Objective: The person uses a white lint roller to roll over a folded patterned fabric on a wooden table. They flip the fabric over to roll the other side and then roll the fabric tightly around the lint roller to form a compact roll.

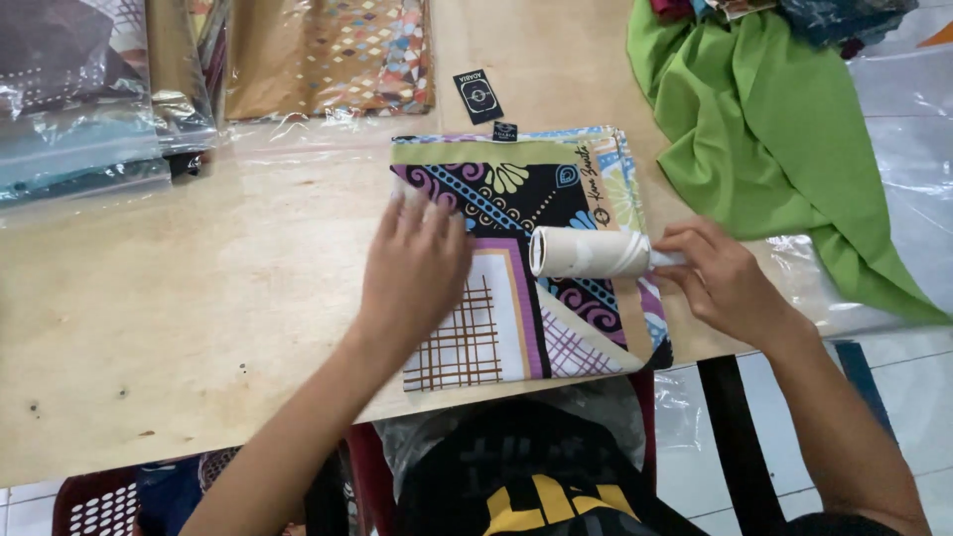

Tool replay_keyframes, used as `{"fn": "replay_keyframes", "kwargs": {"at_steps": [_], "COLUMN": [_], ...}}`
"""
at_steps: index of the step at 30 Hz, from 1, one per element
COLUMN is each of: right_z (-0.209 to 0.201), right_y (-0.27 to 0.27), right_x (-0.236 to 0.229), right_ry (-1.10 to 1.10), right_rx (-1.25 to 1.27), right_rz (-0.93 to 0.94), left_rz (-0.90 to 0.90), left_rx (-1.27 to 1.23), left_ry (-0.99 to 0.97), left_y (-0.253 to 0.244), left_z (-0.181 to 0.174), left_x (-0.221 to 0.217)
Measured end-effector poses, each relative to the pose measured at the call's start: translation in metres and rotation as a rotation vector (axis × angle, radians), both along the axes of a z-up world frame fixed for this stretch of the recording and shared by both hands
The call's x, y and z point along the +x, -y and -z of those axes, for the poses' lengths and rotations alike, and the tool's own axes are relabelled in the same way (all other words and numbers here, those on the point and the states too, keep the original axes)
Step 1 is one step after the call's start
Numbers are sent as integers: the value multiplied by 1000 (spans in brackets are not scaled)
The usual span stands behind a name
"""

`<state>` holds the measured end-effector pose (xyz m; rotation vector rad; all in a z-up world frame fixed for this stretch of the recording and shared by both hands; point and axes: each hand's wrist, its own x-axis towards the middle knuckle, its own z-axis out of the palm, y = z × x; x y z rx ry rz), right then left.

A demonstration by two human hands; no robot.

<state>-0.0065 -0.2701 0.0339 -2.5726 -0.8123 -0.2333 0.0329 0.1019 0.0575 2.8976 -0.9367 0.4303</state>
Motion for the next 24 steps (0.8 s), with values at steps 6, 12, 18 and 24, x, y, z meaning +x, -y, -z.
{"fn": "replay_keyframes", "kwargs": {"at_steps": [6,12,18,24], "right_z": [7,34,32,18], "right_y": [-23,-26,-45,-39], "right_x": [46,121,168,163], "right_ry": [-112,-10,-9,-5], "right_rx": [9,-91,-16,232], "right_rz": [-133,-74,169,167], "left_rz": [67,44,44,-17], "left_rx": [-5,-16,-1,-365], "left_ry": [-47,-78,-62,-145], "left_y": [16,15,14,5], "left_z": [35,35,35,30], "left_x": [-101,-112,-111,-115]}}
